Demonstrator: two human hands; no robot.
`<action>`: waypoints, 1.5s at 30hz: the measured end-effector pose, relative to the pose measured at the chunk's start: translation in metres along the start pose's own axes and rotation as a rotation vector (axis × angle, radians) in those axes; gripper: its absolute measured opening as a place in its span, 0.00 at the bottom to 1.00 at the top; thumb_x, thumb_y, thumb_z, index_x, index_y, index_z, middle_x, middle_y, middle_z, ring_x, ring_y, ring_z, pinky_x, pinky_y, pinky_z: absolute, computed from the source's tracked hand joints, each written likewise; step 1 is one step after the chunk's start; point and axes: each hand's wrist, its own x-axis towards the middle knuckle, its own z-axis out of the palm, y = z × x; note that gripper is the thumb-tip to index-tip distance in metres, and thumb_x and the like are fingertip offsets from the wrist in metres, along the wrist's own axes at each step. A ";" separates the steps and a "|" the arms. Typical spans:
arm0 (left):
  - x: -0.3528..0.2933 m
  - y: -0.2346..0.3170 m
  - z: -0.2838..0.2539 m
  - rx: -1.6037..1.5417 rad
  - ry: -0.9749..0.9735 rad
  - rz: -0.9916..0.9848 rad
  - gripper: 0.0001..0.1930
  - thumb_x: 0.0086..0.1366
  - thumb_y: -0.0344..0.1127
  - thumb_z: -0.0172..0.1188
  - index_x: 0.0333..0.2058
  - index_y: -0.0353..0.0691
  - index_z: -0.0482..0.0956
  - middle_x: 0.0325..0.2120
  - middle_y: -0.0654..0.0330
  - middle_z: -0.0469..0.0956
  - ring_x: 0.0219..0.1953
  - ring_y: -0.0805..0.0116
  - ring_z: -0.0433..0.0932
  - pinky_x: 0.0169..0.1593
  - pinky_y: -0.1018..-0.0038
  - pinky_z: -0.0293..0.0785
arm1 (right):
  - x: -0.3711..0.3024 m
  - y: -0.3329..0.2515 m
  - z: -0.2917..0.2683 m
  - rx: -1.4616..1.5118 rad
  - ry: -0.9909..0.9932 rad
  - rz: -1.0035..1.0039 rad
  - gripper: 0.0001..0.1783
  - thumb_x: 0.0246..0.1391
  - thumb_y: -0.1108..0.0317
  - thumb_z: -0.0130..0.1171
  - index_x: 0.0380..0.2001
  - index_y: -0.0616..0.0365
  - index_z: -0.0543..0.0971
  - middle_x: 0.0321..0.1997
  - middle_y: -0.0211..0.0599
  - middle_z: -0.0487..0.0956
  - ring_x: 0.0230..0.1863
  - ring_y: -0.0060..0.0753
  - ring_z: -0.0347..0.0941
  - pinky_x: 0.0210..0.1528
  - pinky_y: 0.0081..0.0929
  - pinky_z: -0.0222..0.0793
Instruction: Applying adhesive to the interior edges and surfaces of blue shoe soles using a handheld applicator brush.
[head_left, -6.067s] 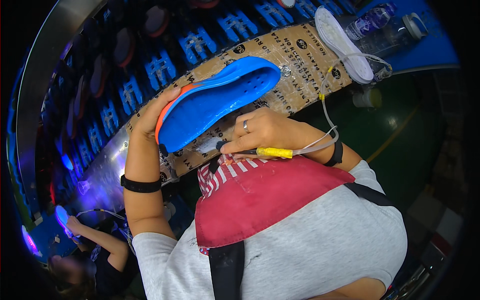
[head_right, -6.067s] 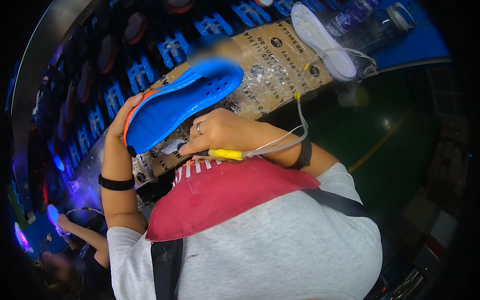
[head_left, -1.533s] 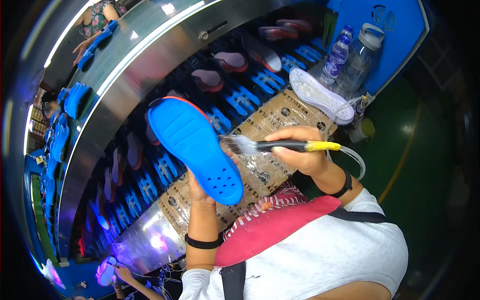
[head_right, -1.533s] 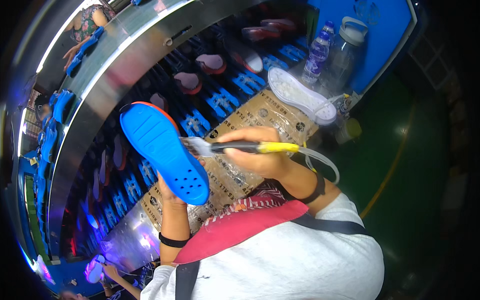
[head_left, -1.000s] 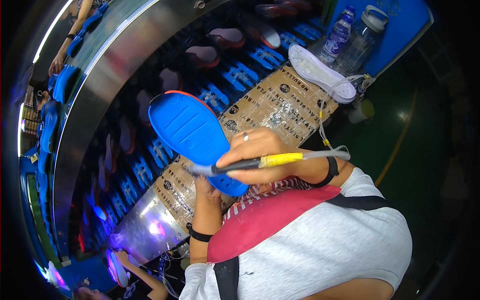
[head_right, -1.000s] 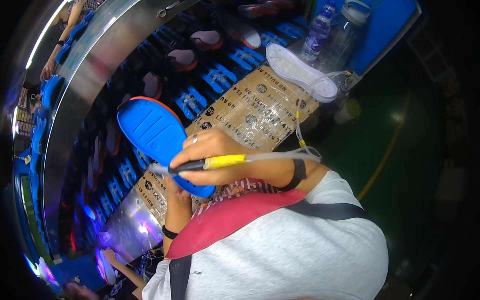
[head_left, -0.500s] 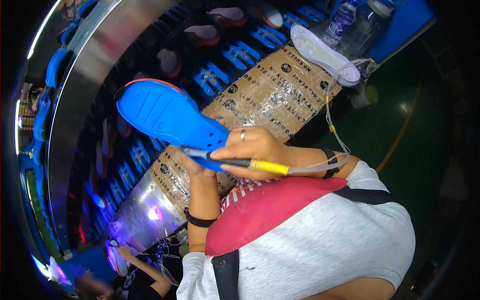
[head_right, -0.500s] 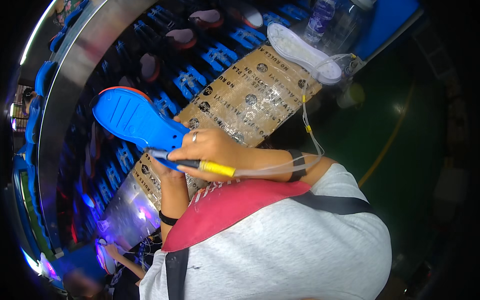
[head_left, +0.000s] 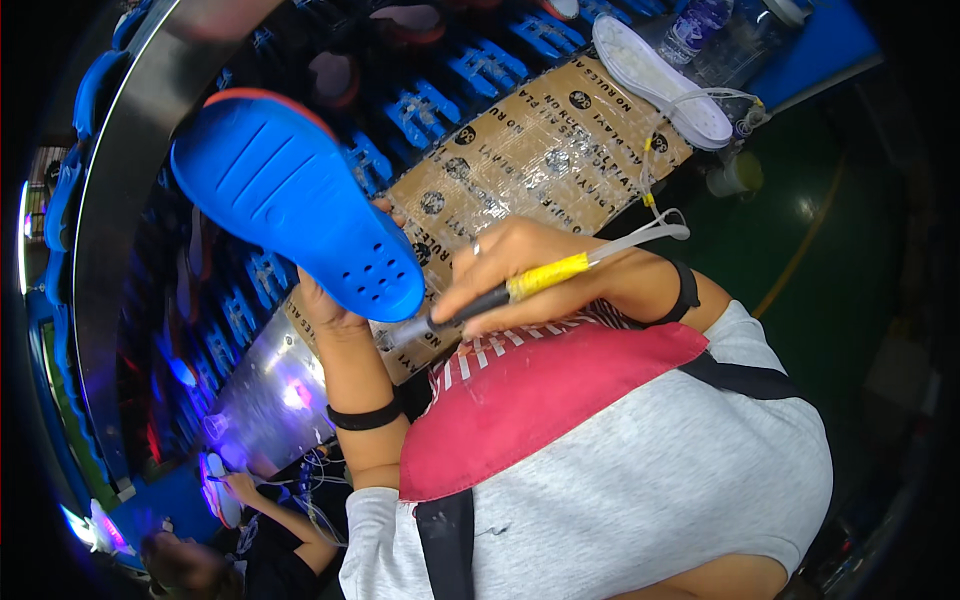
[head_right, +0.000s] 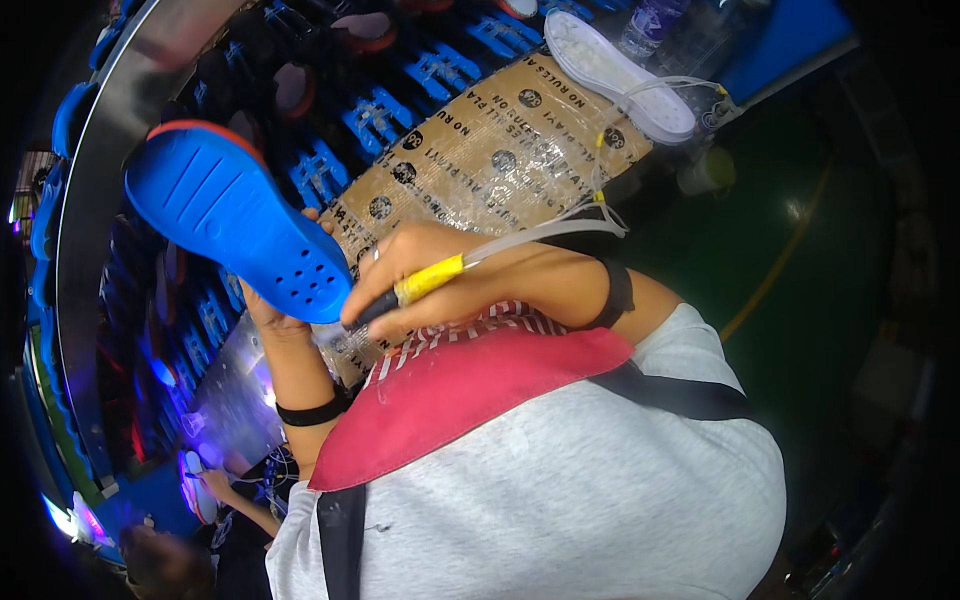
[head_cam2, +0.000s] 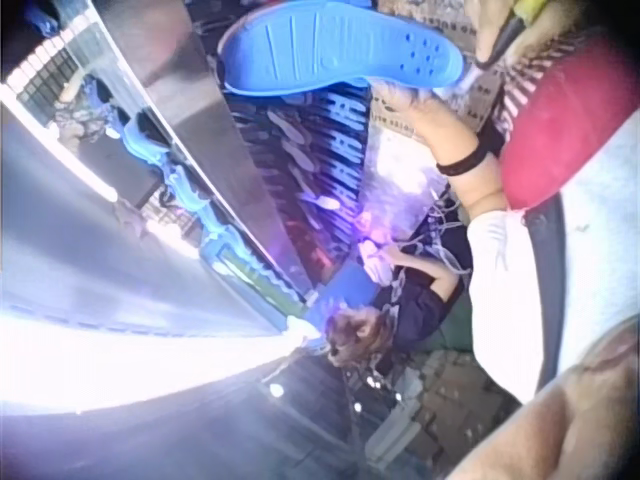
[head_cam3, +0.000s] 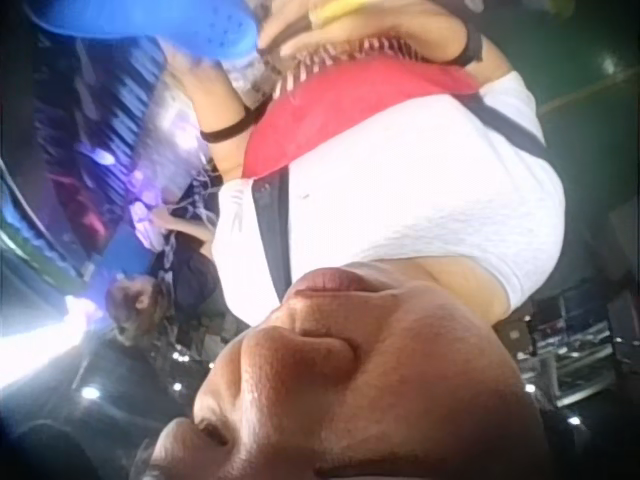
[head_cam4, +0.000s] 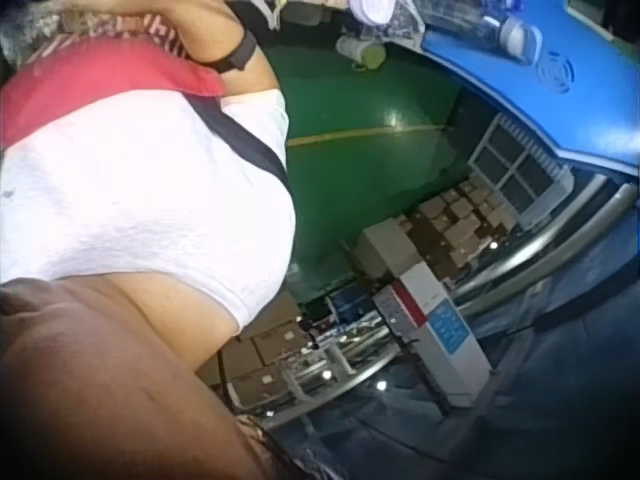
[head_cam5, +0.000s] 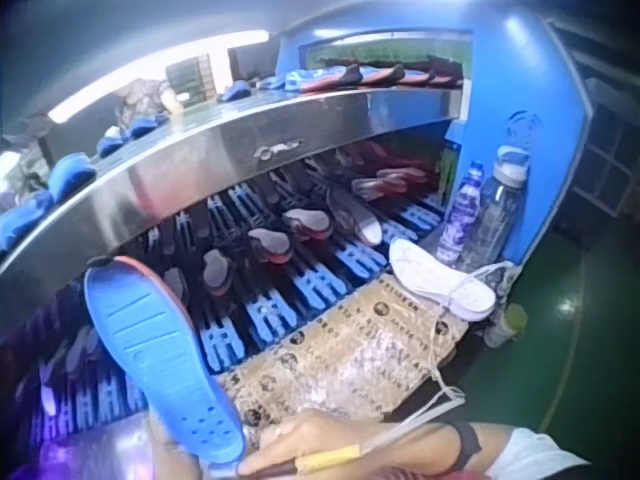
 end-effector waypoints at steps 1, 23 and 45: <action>0.003 0.004 0.009 0.065 -0.085 -0.007 0.35 0.62 0.53 0.51 0.57 0.29 0.59 0.50 0.40 0.68 0.49 0.44 0.71 0.50 0.53 0.72 | 0.001 0.003 0.001 -0.036 0.071 -0.029 0.14 0.43 0.67 0.65 0.37 0.54 0.81 0.28 0.40 0.78 0.28 0.37 0.74 0.31 0.27 0.68; 0.028 0.031 0.025 0.845 -0.075 -0.674 0.22 0.67 0.46 0.48 0.47 0.33 0.74 0.39 0.56 0.78 0.38 0.74 0.76 0.42 0.77 0.74 | 0.008 0.019 0.016 -0.331 0.003 -0.183 0.11 0.41 0.69 0.64 0.33 0.47 0.82 0.22 0.33 0.76 0.27 0.35 0.73 0.30 0.29 0.69; -0.009 0.016 -0.042 0.456 0.270 -0.677 0.27 0.67 0.48 0.45 0.56 0.33 0.63 0.48 0.48 0.73 0.45 0.57 0.77 0.49 0.65 0.75 | -0.016 0.036 -0.005 -0.402 -0.082 -0.081 0.14 0.41 0.73 0.67 0.36 0.56 0.82 0.29 0.38 0.81 0.29 0.33 0.77 0.31 0.23 0.71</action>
